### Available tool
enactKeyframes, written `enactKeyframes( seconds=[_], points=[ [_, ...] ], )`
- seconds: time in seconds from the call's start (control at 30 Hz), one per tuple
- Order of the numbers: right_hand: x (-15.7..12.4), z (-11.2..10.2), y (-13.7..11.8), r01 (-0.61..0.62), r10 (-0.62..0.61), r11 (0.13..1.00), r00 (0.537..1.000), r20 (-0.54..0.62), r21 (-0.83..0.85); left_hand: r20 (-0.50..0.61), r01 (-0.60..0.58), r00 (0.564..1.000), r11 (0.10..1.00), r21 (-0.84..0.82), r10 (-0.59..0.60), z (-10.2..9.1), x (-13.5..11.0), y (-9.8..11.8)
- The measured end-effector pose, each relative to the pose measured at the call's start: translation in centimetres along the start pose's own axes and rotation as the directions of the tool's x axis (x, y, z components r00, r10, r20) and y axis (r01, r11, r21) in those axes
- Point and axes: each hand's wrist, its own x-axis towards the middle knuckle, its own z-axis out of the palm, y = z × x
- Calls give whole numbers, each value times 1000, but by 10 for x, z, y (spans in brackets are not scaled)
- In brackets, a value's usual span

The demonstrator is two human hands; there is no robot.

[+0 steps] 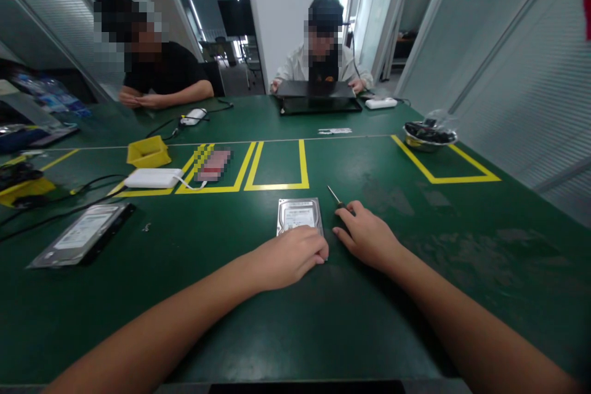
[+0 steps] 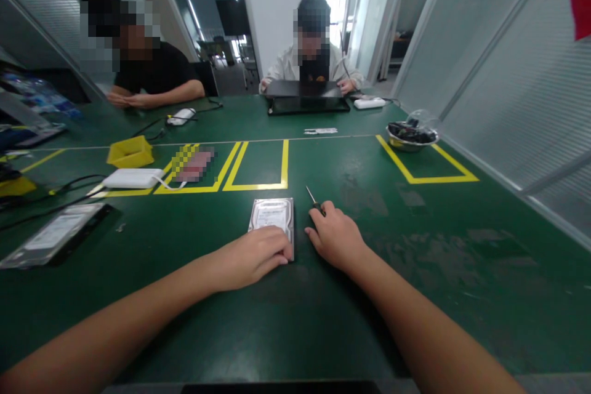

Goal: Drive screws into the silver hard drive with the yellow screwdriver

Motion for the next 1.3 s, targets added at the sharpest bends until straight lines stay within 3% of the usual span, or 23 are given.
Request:
enactKeyframes(
  seconds=[0.23, 0.8, 1.3],
  points=[
    [-1, -3, -1, -4, 4, 1000, 1000, 8, -6, 44, 4, 999, 993, 115, -9, 4, 8, 2],
    [-1, -2, 0, -9, 9, 1000, 1000, 5, -5, -13, 99, 995, 991, 90, -99, 11, 11, 5],
    [0, -2, -1, -4, 4, 1000, 1000, 3, 0, -68, 114, 993, 968, 225, -101, 20, 8, 6]
  ],
)
